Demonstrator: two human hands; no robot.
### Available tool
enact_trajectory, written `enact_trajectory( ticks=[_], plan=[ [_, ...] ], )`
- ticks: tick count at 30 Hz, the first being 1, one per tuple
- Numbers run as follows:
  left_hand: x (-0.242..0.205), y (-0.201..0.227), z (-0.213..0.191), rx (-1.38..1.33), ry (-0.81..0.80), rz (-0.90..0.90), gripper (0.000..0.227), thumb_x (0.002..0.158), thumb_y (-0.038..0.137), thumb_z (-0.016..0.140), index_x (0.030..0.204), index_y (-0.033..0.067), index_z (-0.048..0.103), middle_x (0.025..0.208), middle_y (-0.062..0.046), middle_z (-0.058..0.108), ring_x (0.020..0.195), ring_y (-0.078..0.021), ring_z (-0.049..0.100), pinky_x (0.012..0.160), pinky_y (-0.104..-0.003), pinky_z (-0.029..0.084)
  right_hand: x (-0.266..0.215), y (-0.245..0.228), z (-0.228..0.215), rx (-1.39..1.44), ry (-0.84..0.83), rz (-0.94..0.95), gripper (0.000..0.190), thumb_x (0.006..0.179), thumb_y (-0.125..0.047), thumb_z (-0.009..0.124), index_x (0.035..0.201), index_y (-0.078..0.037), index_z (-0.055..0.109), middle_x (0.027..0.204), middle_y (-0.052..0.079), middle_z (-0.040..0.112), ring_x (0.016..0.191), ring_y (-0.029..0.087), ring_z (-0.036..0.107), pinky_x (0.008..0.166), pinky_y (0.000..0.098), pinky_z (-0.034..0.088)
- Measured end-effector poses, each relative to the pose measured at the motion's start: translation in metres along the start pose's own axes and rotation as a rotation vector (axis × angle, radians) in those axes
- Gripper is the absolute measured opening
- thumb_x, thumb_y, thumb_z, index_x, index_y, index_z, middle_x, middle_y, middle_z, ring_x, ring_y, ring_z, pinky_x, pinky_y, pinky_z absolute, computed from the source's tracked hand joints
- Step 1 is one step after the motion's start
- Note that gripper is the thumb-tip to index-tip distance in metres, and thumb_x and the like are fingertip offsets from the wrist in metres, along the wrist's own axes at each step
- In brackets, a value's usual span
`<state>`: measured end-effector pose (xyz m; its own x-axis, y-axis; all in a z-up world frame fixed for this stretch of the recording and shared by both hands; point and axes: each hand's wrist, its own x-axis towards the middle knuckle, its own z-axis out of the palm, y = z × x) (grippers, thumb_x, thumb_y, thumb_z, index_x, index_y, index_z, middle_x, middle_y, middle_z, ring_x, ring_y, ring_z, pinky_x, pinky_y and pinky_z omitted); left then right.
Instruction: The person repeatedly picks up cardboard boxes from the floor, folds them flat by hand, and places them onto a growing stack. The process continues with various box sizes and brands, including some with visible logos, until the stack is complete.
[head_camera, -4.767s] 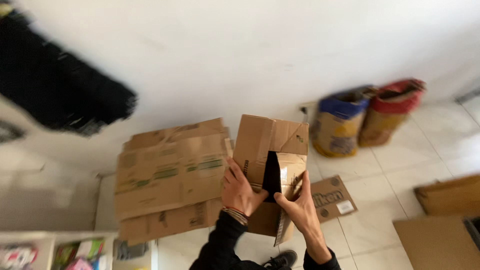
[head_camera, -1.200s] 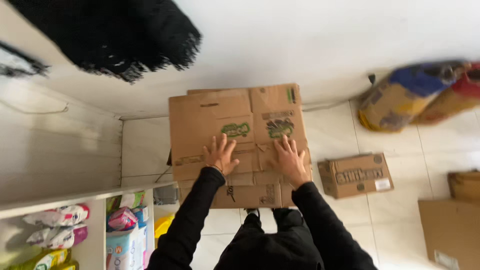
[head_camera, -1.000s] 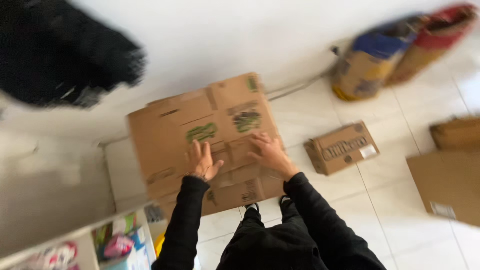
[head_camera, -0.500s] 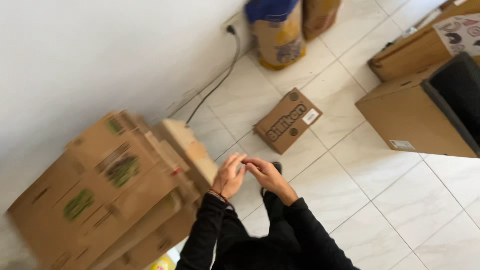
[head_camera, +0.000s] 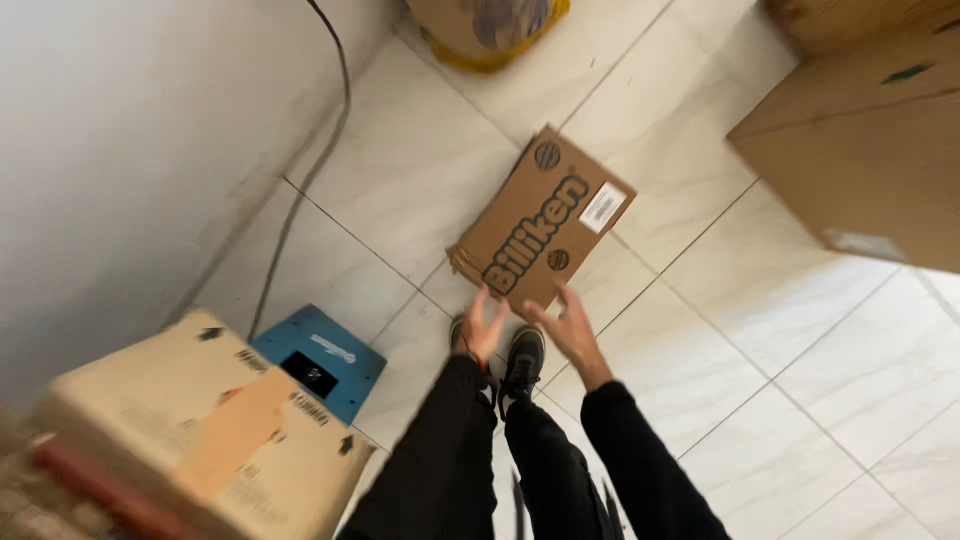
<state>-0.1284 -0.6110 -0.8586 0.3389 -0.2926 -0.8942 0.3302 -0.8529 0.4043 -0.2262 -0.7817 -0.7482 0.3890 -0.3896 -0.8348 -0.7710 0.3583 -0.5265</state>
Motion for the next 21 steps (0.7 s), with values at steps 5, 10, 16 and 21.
enact_trajectory(
  ticks=[5, 10, 16, 21],
  plan=[
    [0.151, -0.014, -0.026, -0.121, 0.289, 0.156, 0.076, 0.102, 0.059, 0.056, 0.162, 0.0162, 0.036, 0.168, -0.03, 0.013, 0.157, -0.0437, 0.015, 0.129, -0.05, 0.02, 0.145, 0.053, 0.004, -0.266, 0.2, 0.041, 0.11, 0.083, -0.054, 0.083, 0.163, -0.01, 0.021, 0.168, 0.022, 0.012, 0.154, 0.042, 0.015, 0.123, 0.065, 0.025],
    [0.24, -0.036, -0.05, -0.264, 0.328, -0.181, 0.115, 0.086, 0.086, 0.059, 0.165, 0.0135, 0.017, 0.169, -0.021, 0.014, 0.156, -0.0345, 0.02, 0.125, -0.05, 0.022, 0.266, 0.159, -0.049, 0.66, 0.289, 0.254, 0.122, 0.093, -0.07, 0.064, 0.16, -0.003, -0.014, 0.163, 0.036, -0.002, 0.149, 0.058, 0.01, 0.112, 0.0747, 0.022],
    [0.265, -0.071, -0.014, -0.687, 0.154, -0.329, 0.113, 0.084, 0.064, 0.079, 0.163, 0.008, 0.021, 0.162, -0.031, 0.024, 0.146, -0.05, 0.029, 0.109, -0.067, 0.035, 0.257, 0.144, -0.047, 0.539, 0.256, 0.25, 0.118, 0.092, -0.085, 0.052, 0.16, 0.001, 0.009, 0.163, 0.031, 0.017, 0.151, 0.053, 0.013, 0.12, 0.0713, 0.009],
    [0.166, -0.046, -0.014, -0.924, 0.126, -0.336, 0.113, 0.084, 0.039, 0.091, 0.166, 0.0187, 0.016, 0.167, -0.027, 0.016, 0.151, -0.0546, 0.012, 0.115, -0.077, 0.017, 0.212, 0.128, -0.055, 0.594, 0.37, 0.28, 0.12, 0.081, -0.098, 0.045, 0.161, -0.012, 0.021, 0.165, 0.021, 0.027, 0.152, 0.047, 0.021, 0.12, 0.0696, 0.012]
  ],
)
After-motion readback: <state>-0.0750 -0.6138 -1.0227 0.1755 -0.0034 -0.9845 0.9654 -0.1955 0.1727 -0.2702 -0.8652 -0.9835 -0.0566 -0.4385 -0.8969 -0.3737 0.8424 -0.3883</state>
